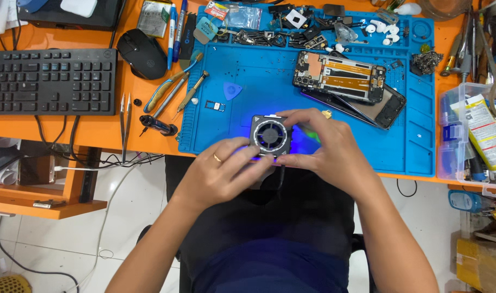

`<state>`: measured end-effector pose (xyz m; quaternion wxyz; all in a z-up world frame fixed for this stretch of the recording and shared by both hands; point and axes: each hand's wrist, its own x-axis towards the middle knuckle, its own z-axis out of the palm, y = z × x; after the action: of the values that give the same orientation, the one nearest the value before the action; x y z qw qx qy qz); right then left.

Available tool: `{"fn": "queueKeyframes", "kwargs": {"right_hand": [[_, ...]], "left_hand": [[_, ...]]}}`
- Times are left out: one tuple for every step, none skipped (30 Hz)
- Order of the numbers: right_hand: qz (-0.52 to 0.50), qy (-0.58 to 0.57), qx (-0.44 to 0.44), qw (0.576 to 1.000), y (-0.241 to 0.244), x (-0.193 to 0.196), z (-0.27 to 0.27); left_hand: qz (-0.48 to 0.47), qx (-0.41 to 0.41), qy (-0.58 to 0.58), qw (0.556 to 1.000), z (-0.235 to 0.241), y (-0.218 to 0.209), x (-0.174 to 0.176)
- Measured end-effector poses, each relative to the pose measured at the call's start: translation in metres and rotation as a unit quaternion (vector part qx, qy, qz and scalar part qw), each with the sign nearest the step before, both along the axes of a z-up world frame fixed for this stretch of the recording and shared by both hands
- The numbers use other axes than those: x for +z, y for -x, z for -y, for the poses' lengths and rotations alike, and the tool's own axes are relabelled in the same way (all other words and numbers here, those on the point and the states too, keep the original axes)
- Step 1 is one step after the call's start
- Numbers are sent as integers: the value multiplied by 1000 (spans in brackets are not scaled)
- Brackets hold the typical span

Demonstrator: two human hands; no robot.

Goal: The person uses tweezers to handle a small component and then picks up a small black fan with a purple LED. They manipulate the fan, turning it over and adjusting its position on the workbench while the LED remains illuminated.

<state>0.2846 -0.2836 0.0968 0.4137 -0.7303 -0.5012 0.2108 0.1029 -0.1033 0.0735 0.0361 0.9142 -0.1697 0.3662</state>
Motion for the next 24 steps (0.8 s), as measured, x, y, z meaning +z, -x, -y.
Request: {"fn": "queueKeyframes", "kwargs": {"right_hand": [[1,0,0,1000,0,-2,-1],[-18,-3,-7,1000,1,-5,-1],[-38,-7,-13,999,2,-7,-2],[-38,-7,-13,999,2,-7,-1],[-47,-19,-18,999,2,-7,-1],[-55,-32,-23,998,2,-7,-1],[-57,-31,-24,998,1,-8,-1],[-63,-24,-20,998,1,-9,0],[-68,-17,-16,997,-1,-9,0],[-68,-17,-16,997,-2,-8,1],[-78,-24,-10,997,-4,-6,2],[-88,-32,-4,996,-6,-5,2],[-89,-31,-5,996,-7,-5,3],[-81,-37,3,996,-9,-5,4],[-71,-44,12,996,-11,-5,4],[-71,-44,12,996,-11,-4,4],[-76,-37,17,996,-11,-2,3],[-82,-31,21,996,-11,-1,3],[-82,-30,21,996,-13,-1,3],[-66,-30,29,997,-14,-2,2],[-51,-30,37,998,-15,-3,2],[-51,-29,37,998,-15,-2,2],[-56,-23,39,997,-15,-2,1],[-61,-16,42,997,-15,-1,1]], "left_hand": [[1,0,0,1000,2,-2,0],[23,6,-12,1000,4,-4,1],[44,13,-23,999,6,-5,2],[43,13,-24,999,7,-5,-1],[46,21,-22,998,6,-5,-3],[49,28,-21,998,6,-6,-5],[47,28,-20,998,4,-4,-4],[2,-5,29,1000,2,-3,-2],[-41,-38,78,995,-1,-2,0],[-41,-39,78,995,-3,-2,5],[-55,-41,85,994,-5,-2,9],[-69,-44,91,992,-7,-2,14],[-70,-44,93,992,-10,0,15],[-85,-51,74,992,-13,2,16],[-98,-57,54,992,-17,3,17],[-98,-56,53,992,-18,2,16],[-86,-57,22,994,-19,1,15],[-74,-58,-10,996,-20,1,14],[-74,-57,-10,996,-20,0,11],[-60,-56,-43,996,-21,0,8],[-46,-54,-76,995,-21,-1,5],[-46,-55,-76,995,-23,-1,2],[-37,-54,-98,993,-24,-1,-1],[-28,-52,-120,991,-26,-2,-4]]}}
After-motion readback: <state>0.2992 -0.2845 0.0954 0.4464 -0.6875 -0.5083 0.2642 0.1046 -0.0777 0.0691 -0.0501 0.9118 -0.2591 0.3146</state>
